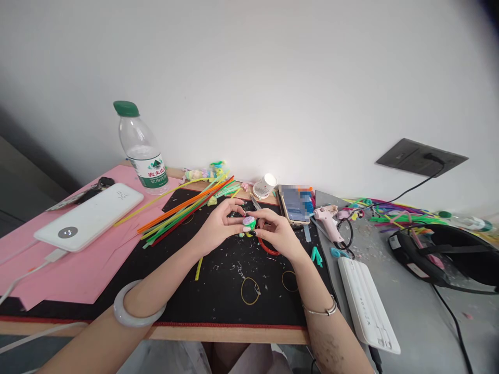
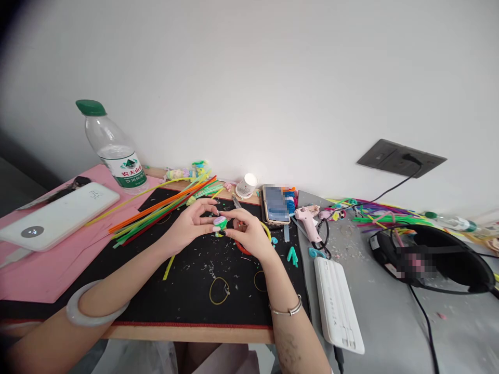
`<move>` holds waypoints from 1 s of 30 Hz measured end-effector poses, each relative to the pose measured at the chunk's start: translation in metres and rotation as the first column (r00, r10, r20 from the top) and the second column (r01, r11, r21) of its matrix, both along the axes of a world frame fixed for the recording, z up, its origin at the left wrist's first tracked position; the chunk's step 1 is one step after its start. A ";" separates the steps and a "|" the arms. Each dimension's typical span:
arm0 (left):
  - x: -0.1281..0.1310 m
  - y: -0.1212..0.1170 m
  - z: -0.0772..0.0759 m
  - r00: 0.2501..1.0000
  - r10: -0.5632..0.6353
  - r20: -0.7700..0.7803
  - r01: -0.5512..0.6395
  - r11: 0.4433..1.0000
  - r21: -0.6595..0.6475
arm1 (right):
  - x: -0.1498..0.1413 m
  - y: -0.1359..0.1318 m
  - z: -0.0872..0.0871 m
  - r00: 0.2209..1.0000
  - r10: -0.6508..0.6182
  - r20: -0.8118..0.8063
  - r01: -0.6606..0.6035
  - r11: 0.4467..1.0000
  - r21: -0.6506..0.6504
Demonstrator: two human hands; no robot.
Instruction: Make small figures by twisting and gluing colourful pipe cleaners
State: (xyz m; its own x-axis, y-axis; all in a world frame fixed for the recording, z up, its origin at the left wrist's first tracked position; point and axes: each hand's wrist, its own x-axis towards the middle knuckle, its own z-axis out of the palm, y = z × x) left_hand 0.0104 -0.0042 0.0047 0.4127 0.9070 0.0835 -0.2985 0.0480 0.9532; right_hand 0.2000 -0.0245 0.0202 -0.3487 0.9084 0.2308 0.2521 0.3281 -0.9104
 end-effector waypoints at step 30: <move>-0.034 0.020 -0.002 0.575 0.540 -0.614 -0.115 0.797 0.593 | 0.003 0.011 -0.012 0.841 -0.426 -0.333 0.381 0.904 -0.194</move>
State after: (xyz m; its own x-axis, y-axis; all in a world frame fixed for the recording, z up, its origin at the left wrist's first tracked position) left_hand -0.0240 0.0157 0.0028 0.2008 0.9231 0.3281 0.5947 -0.3810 0.7079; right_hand 0.2026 -0.0139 0.0081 0.1414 0.9781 0.1527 -0.0124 0.1560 -0.9877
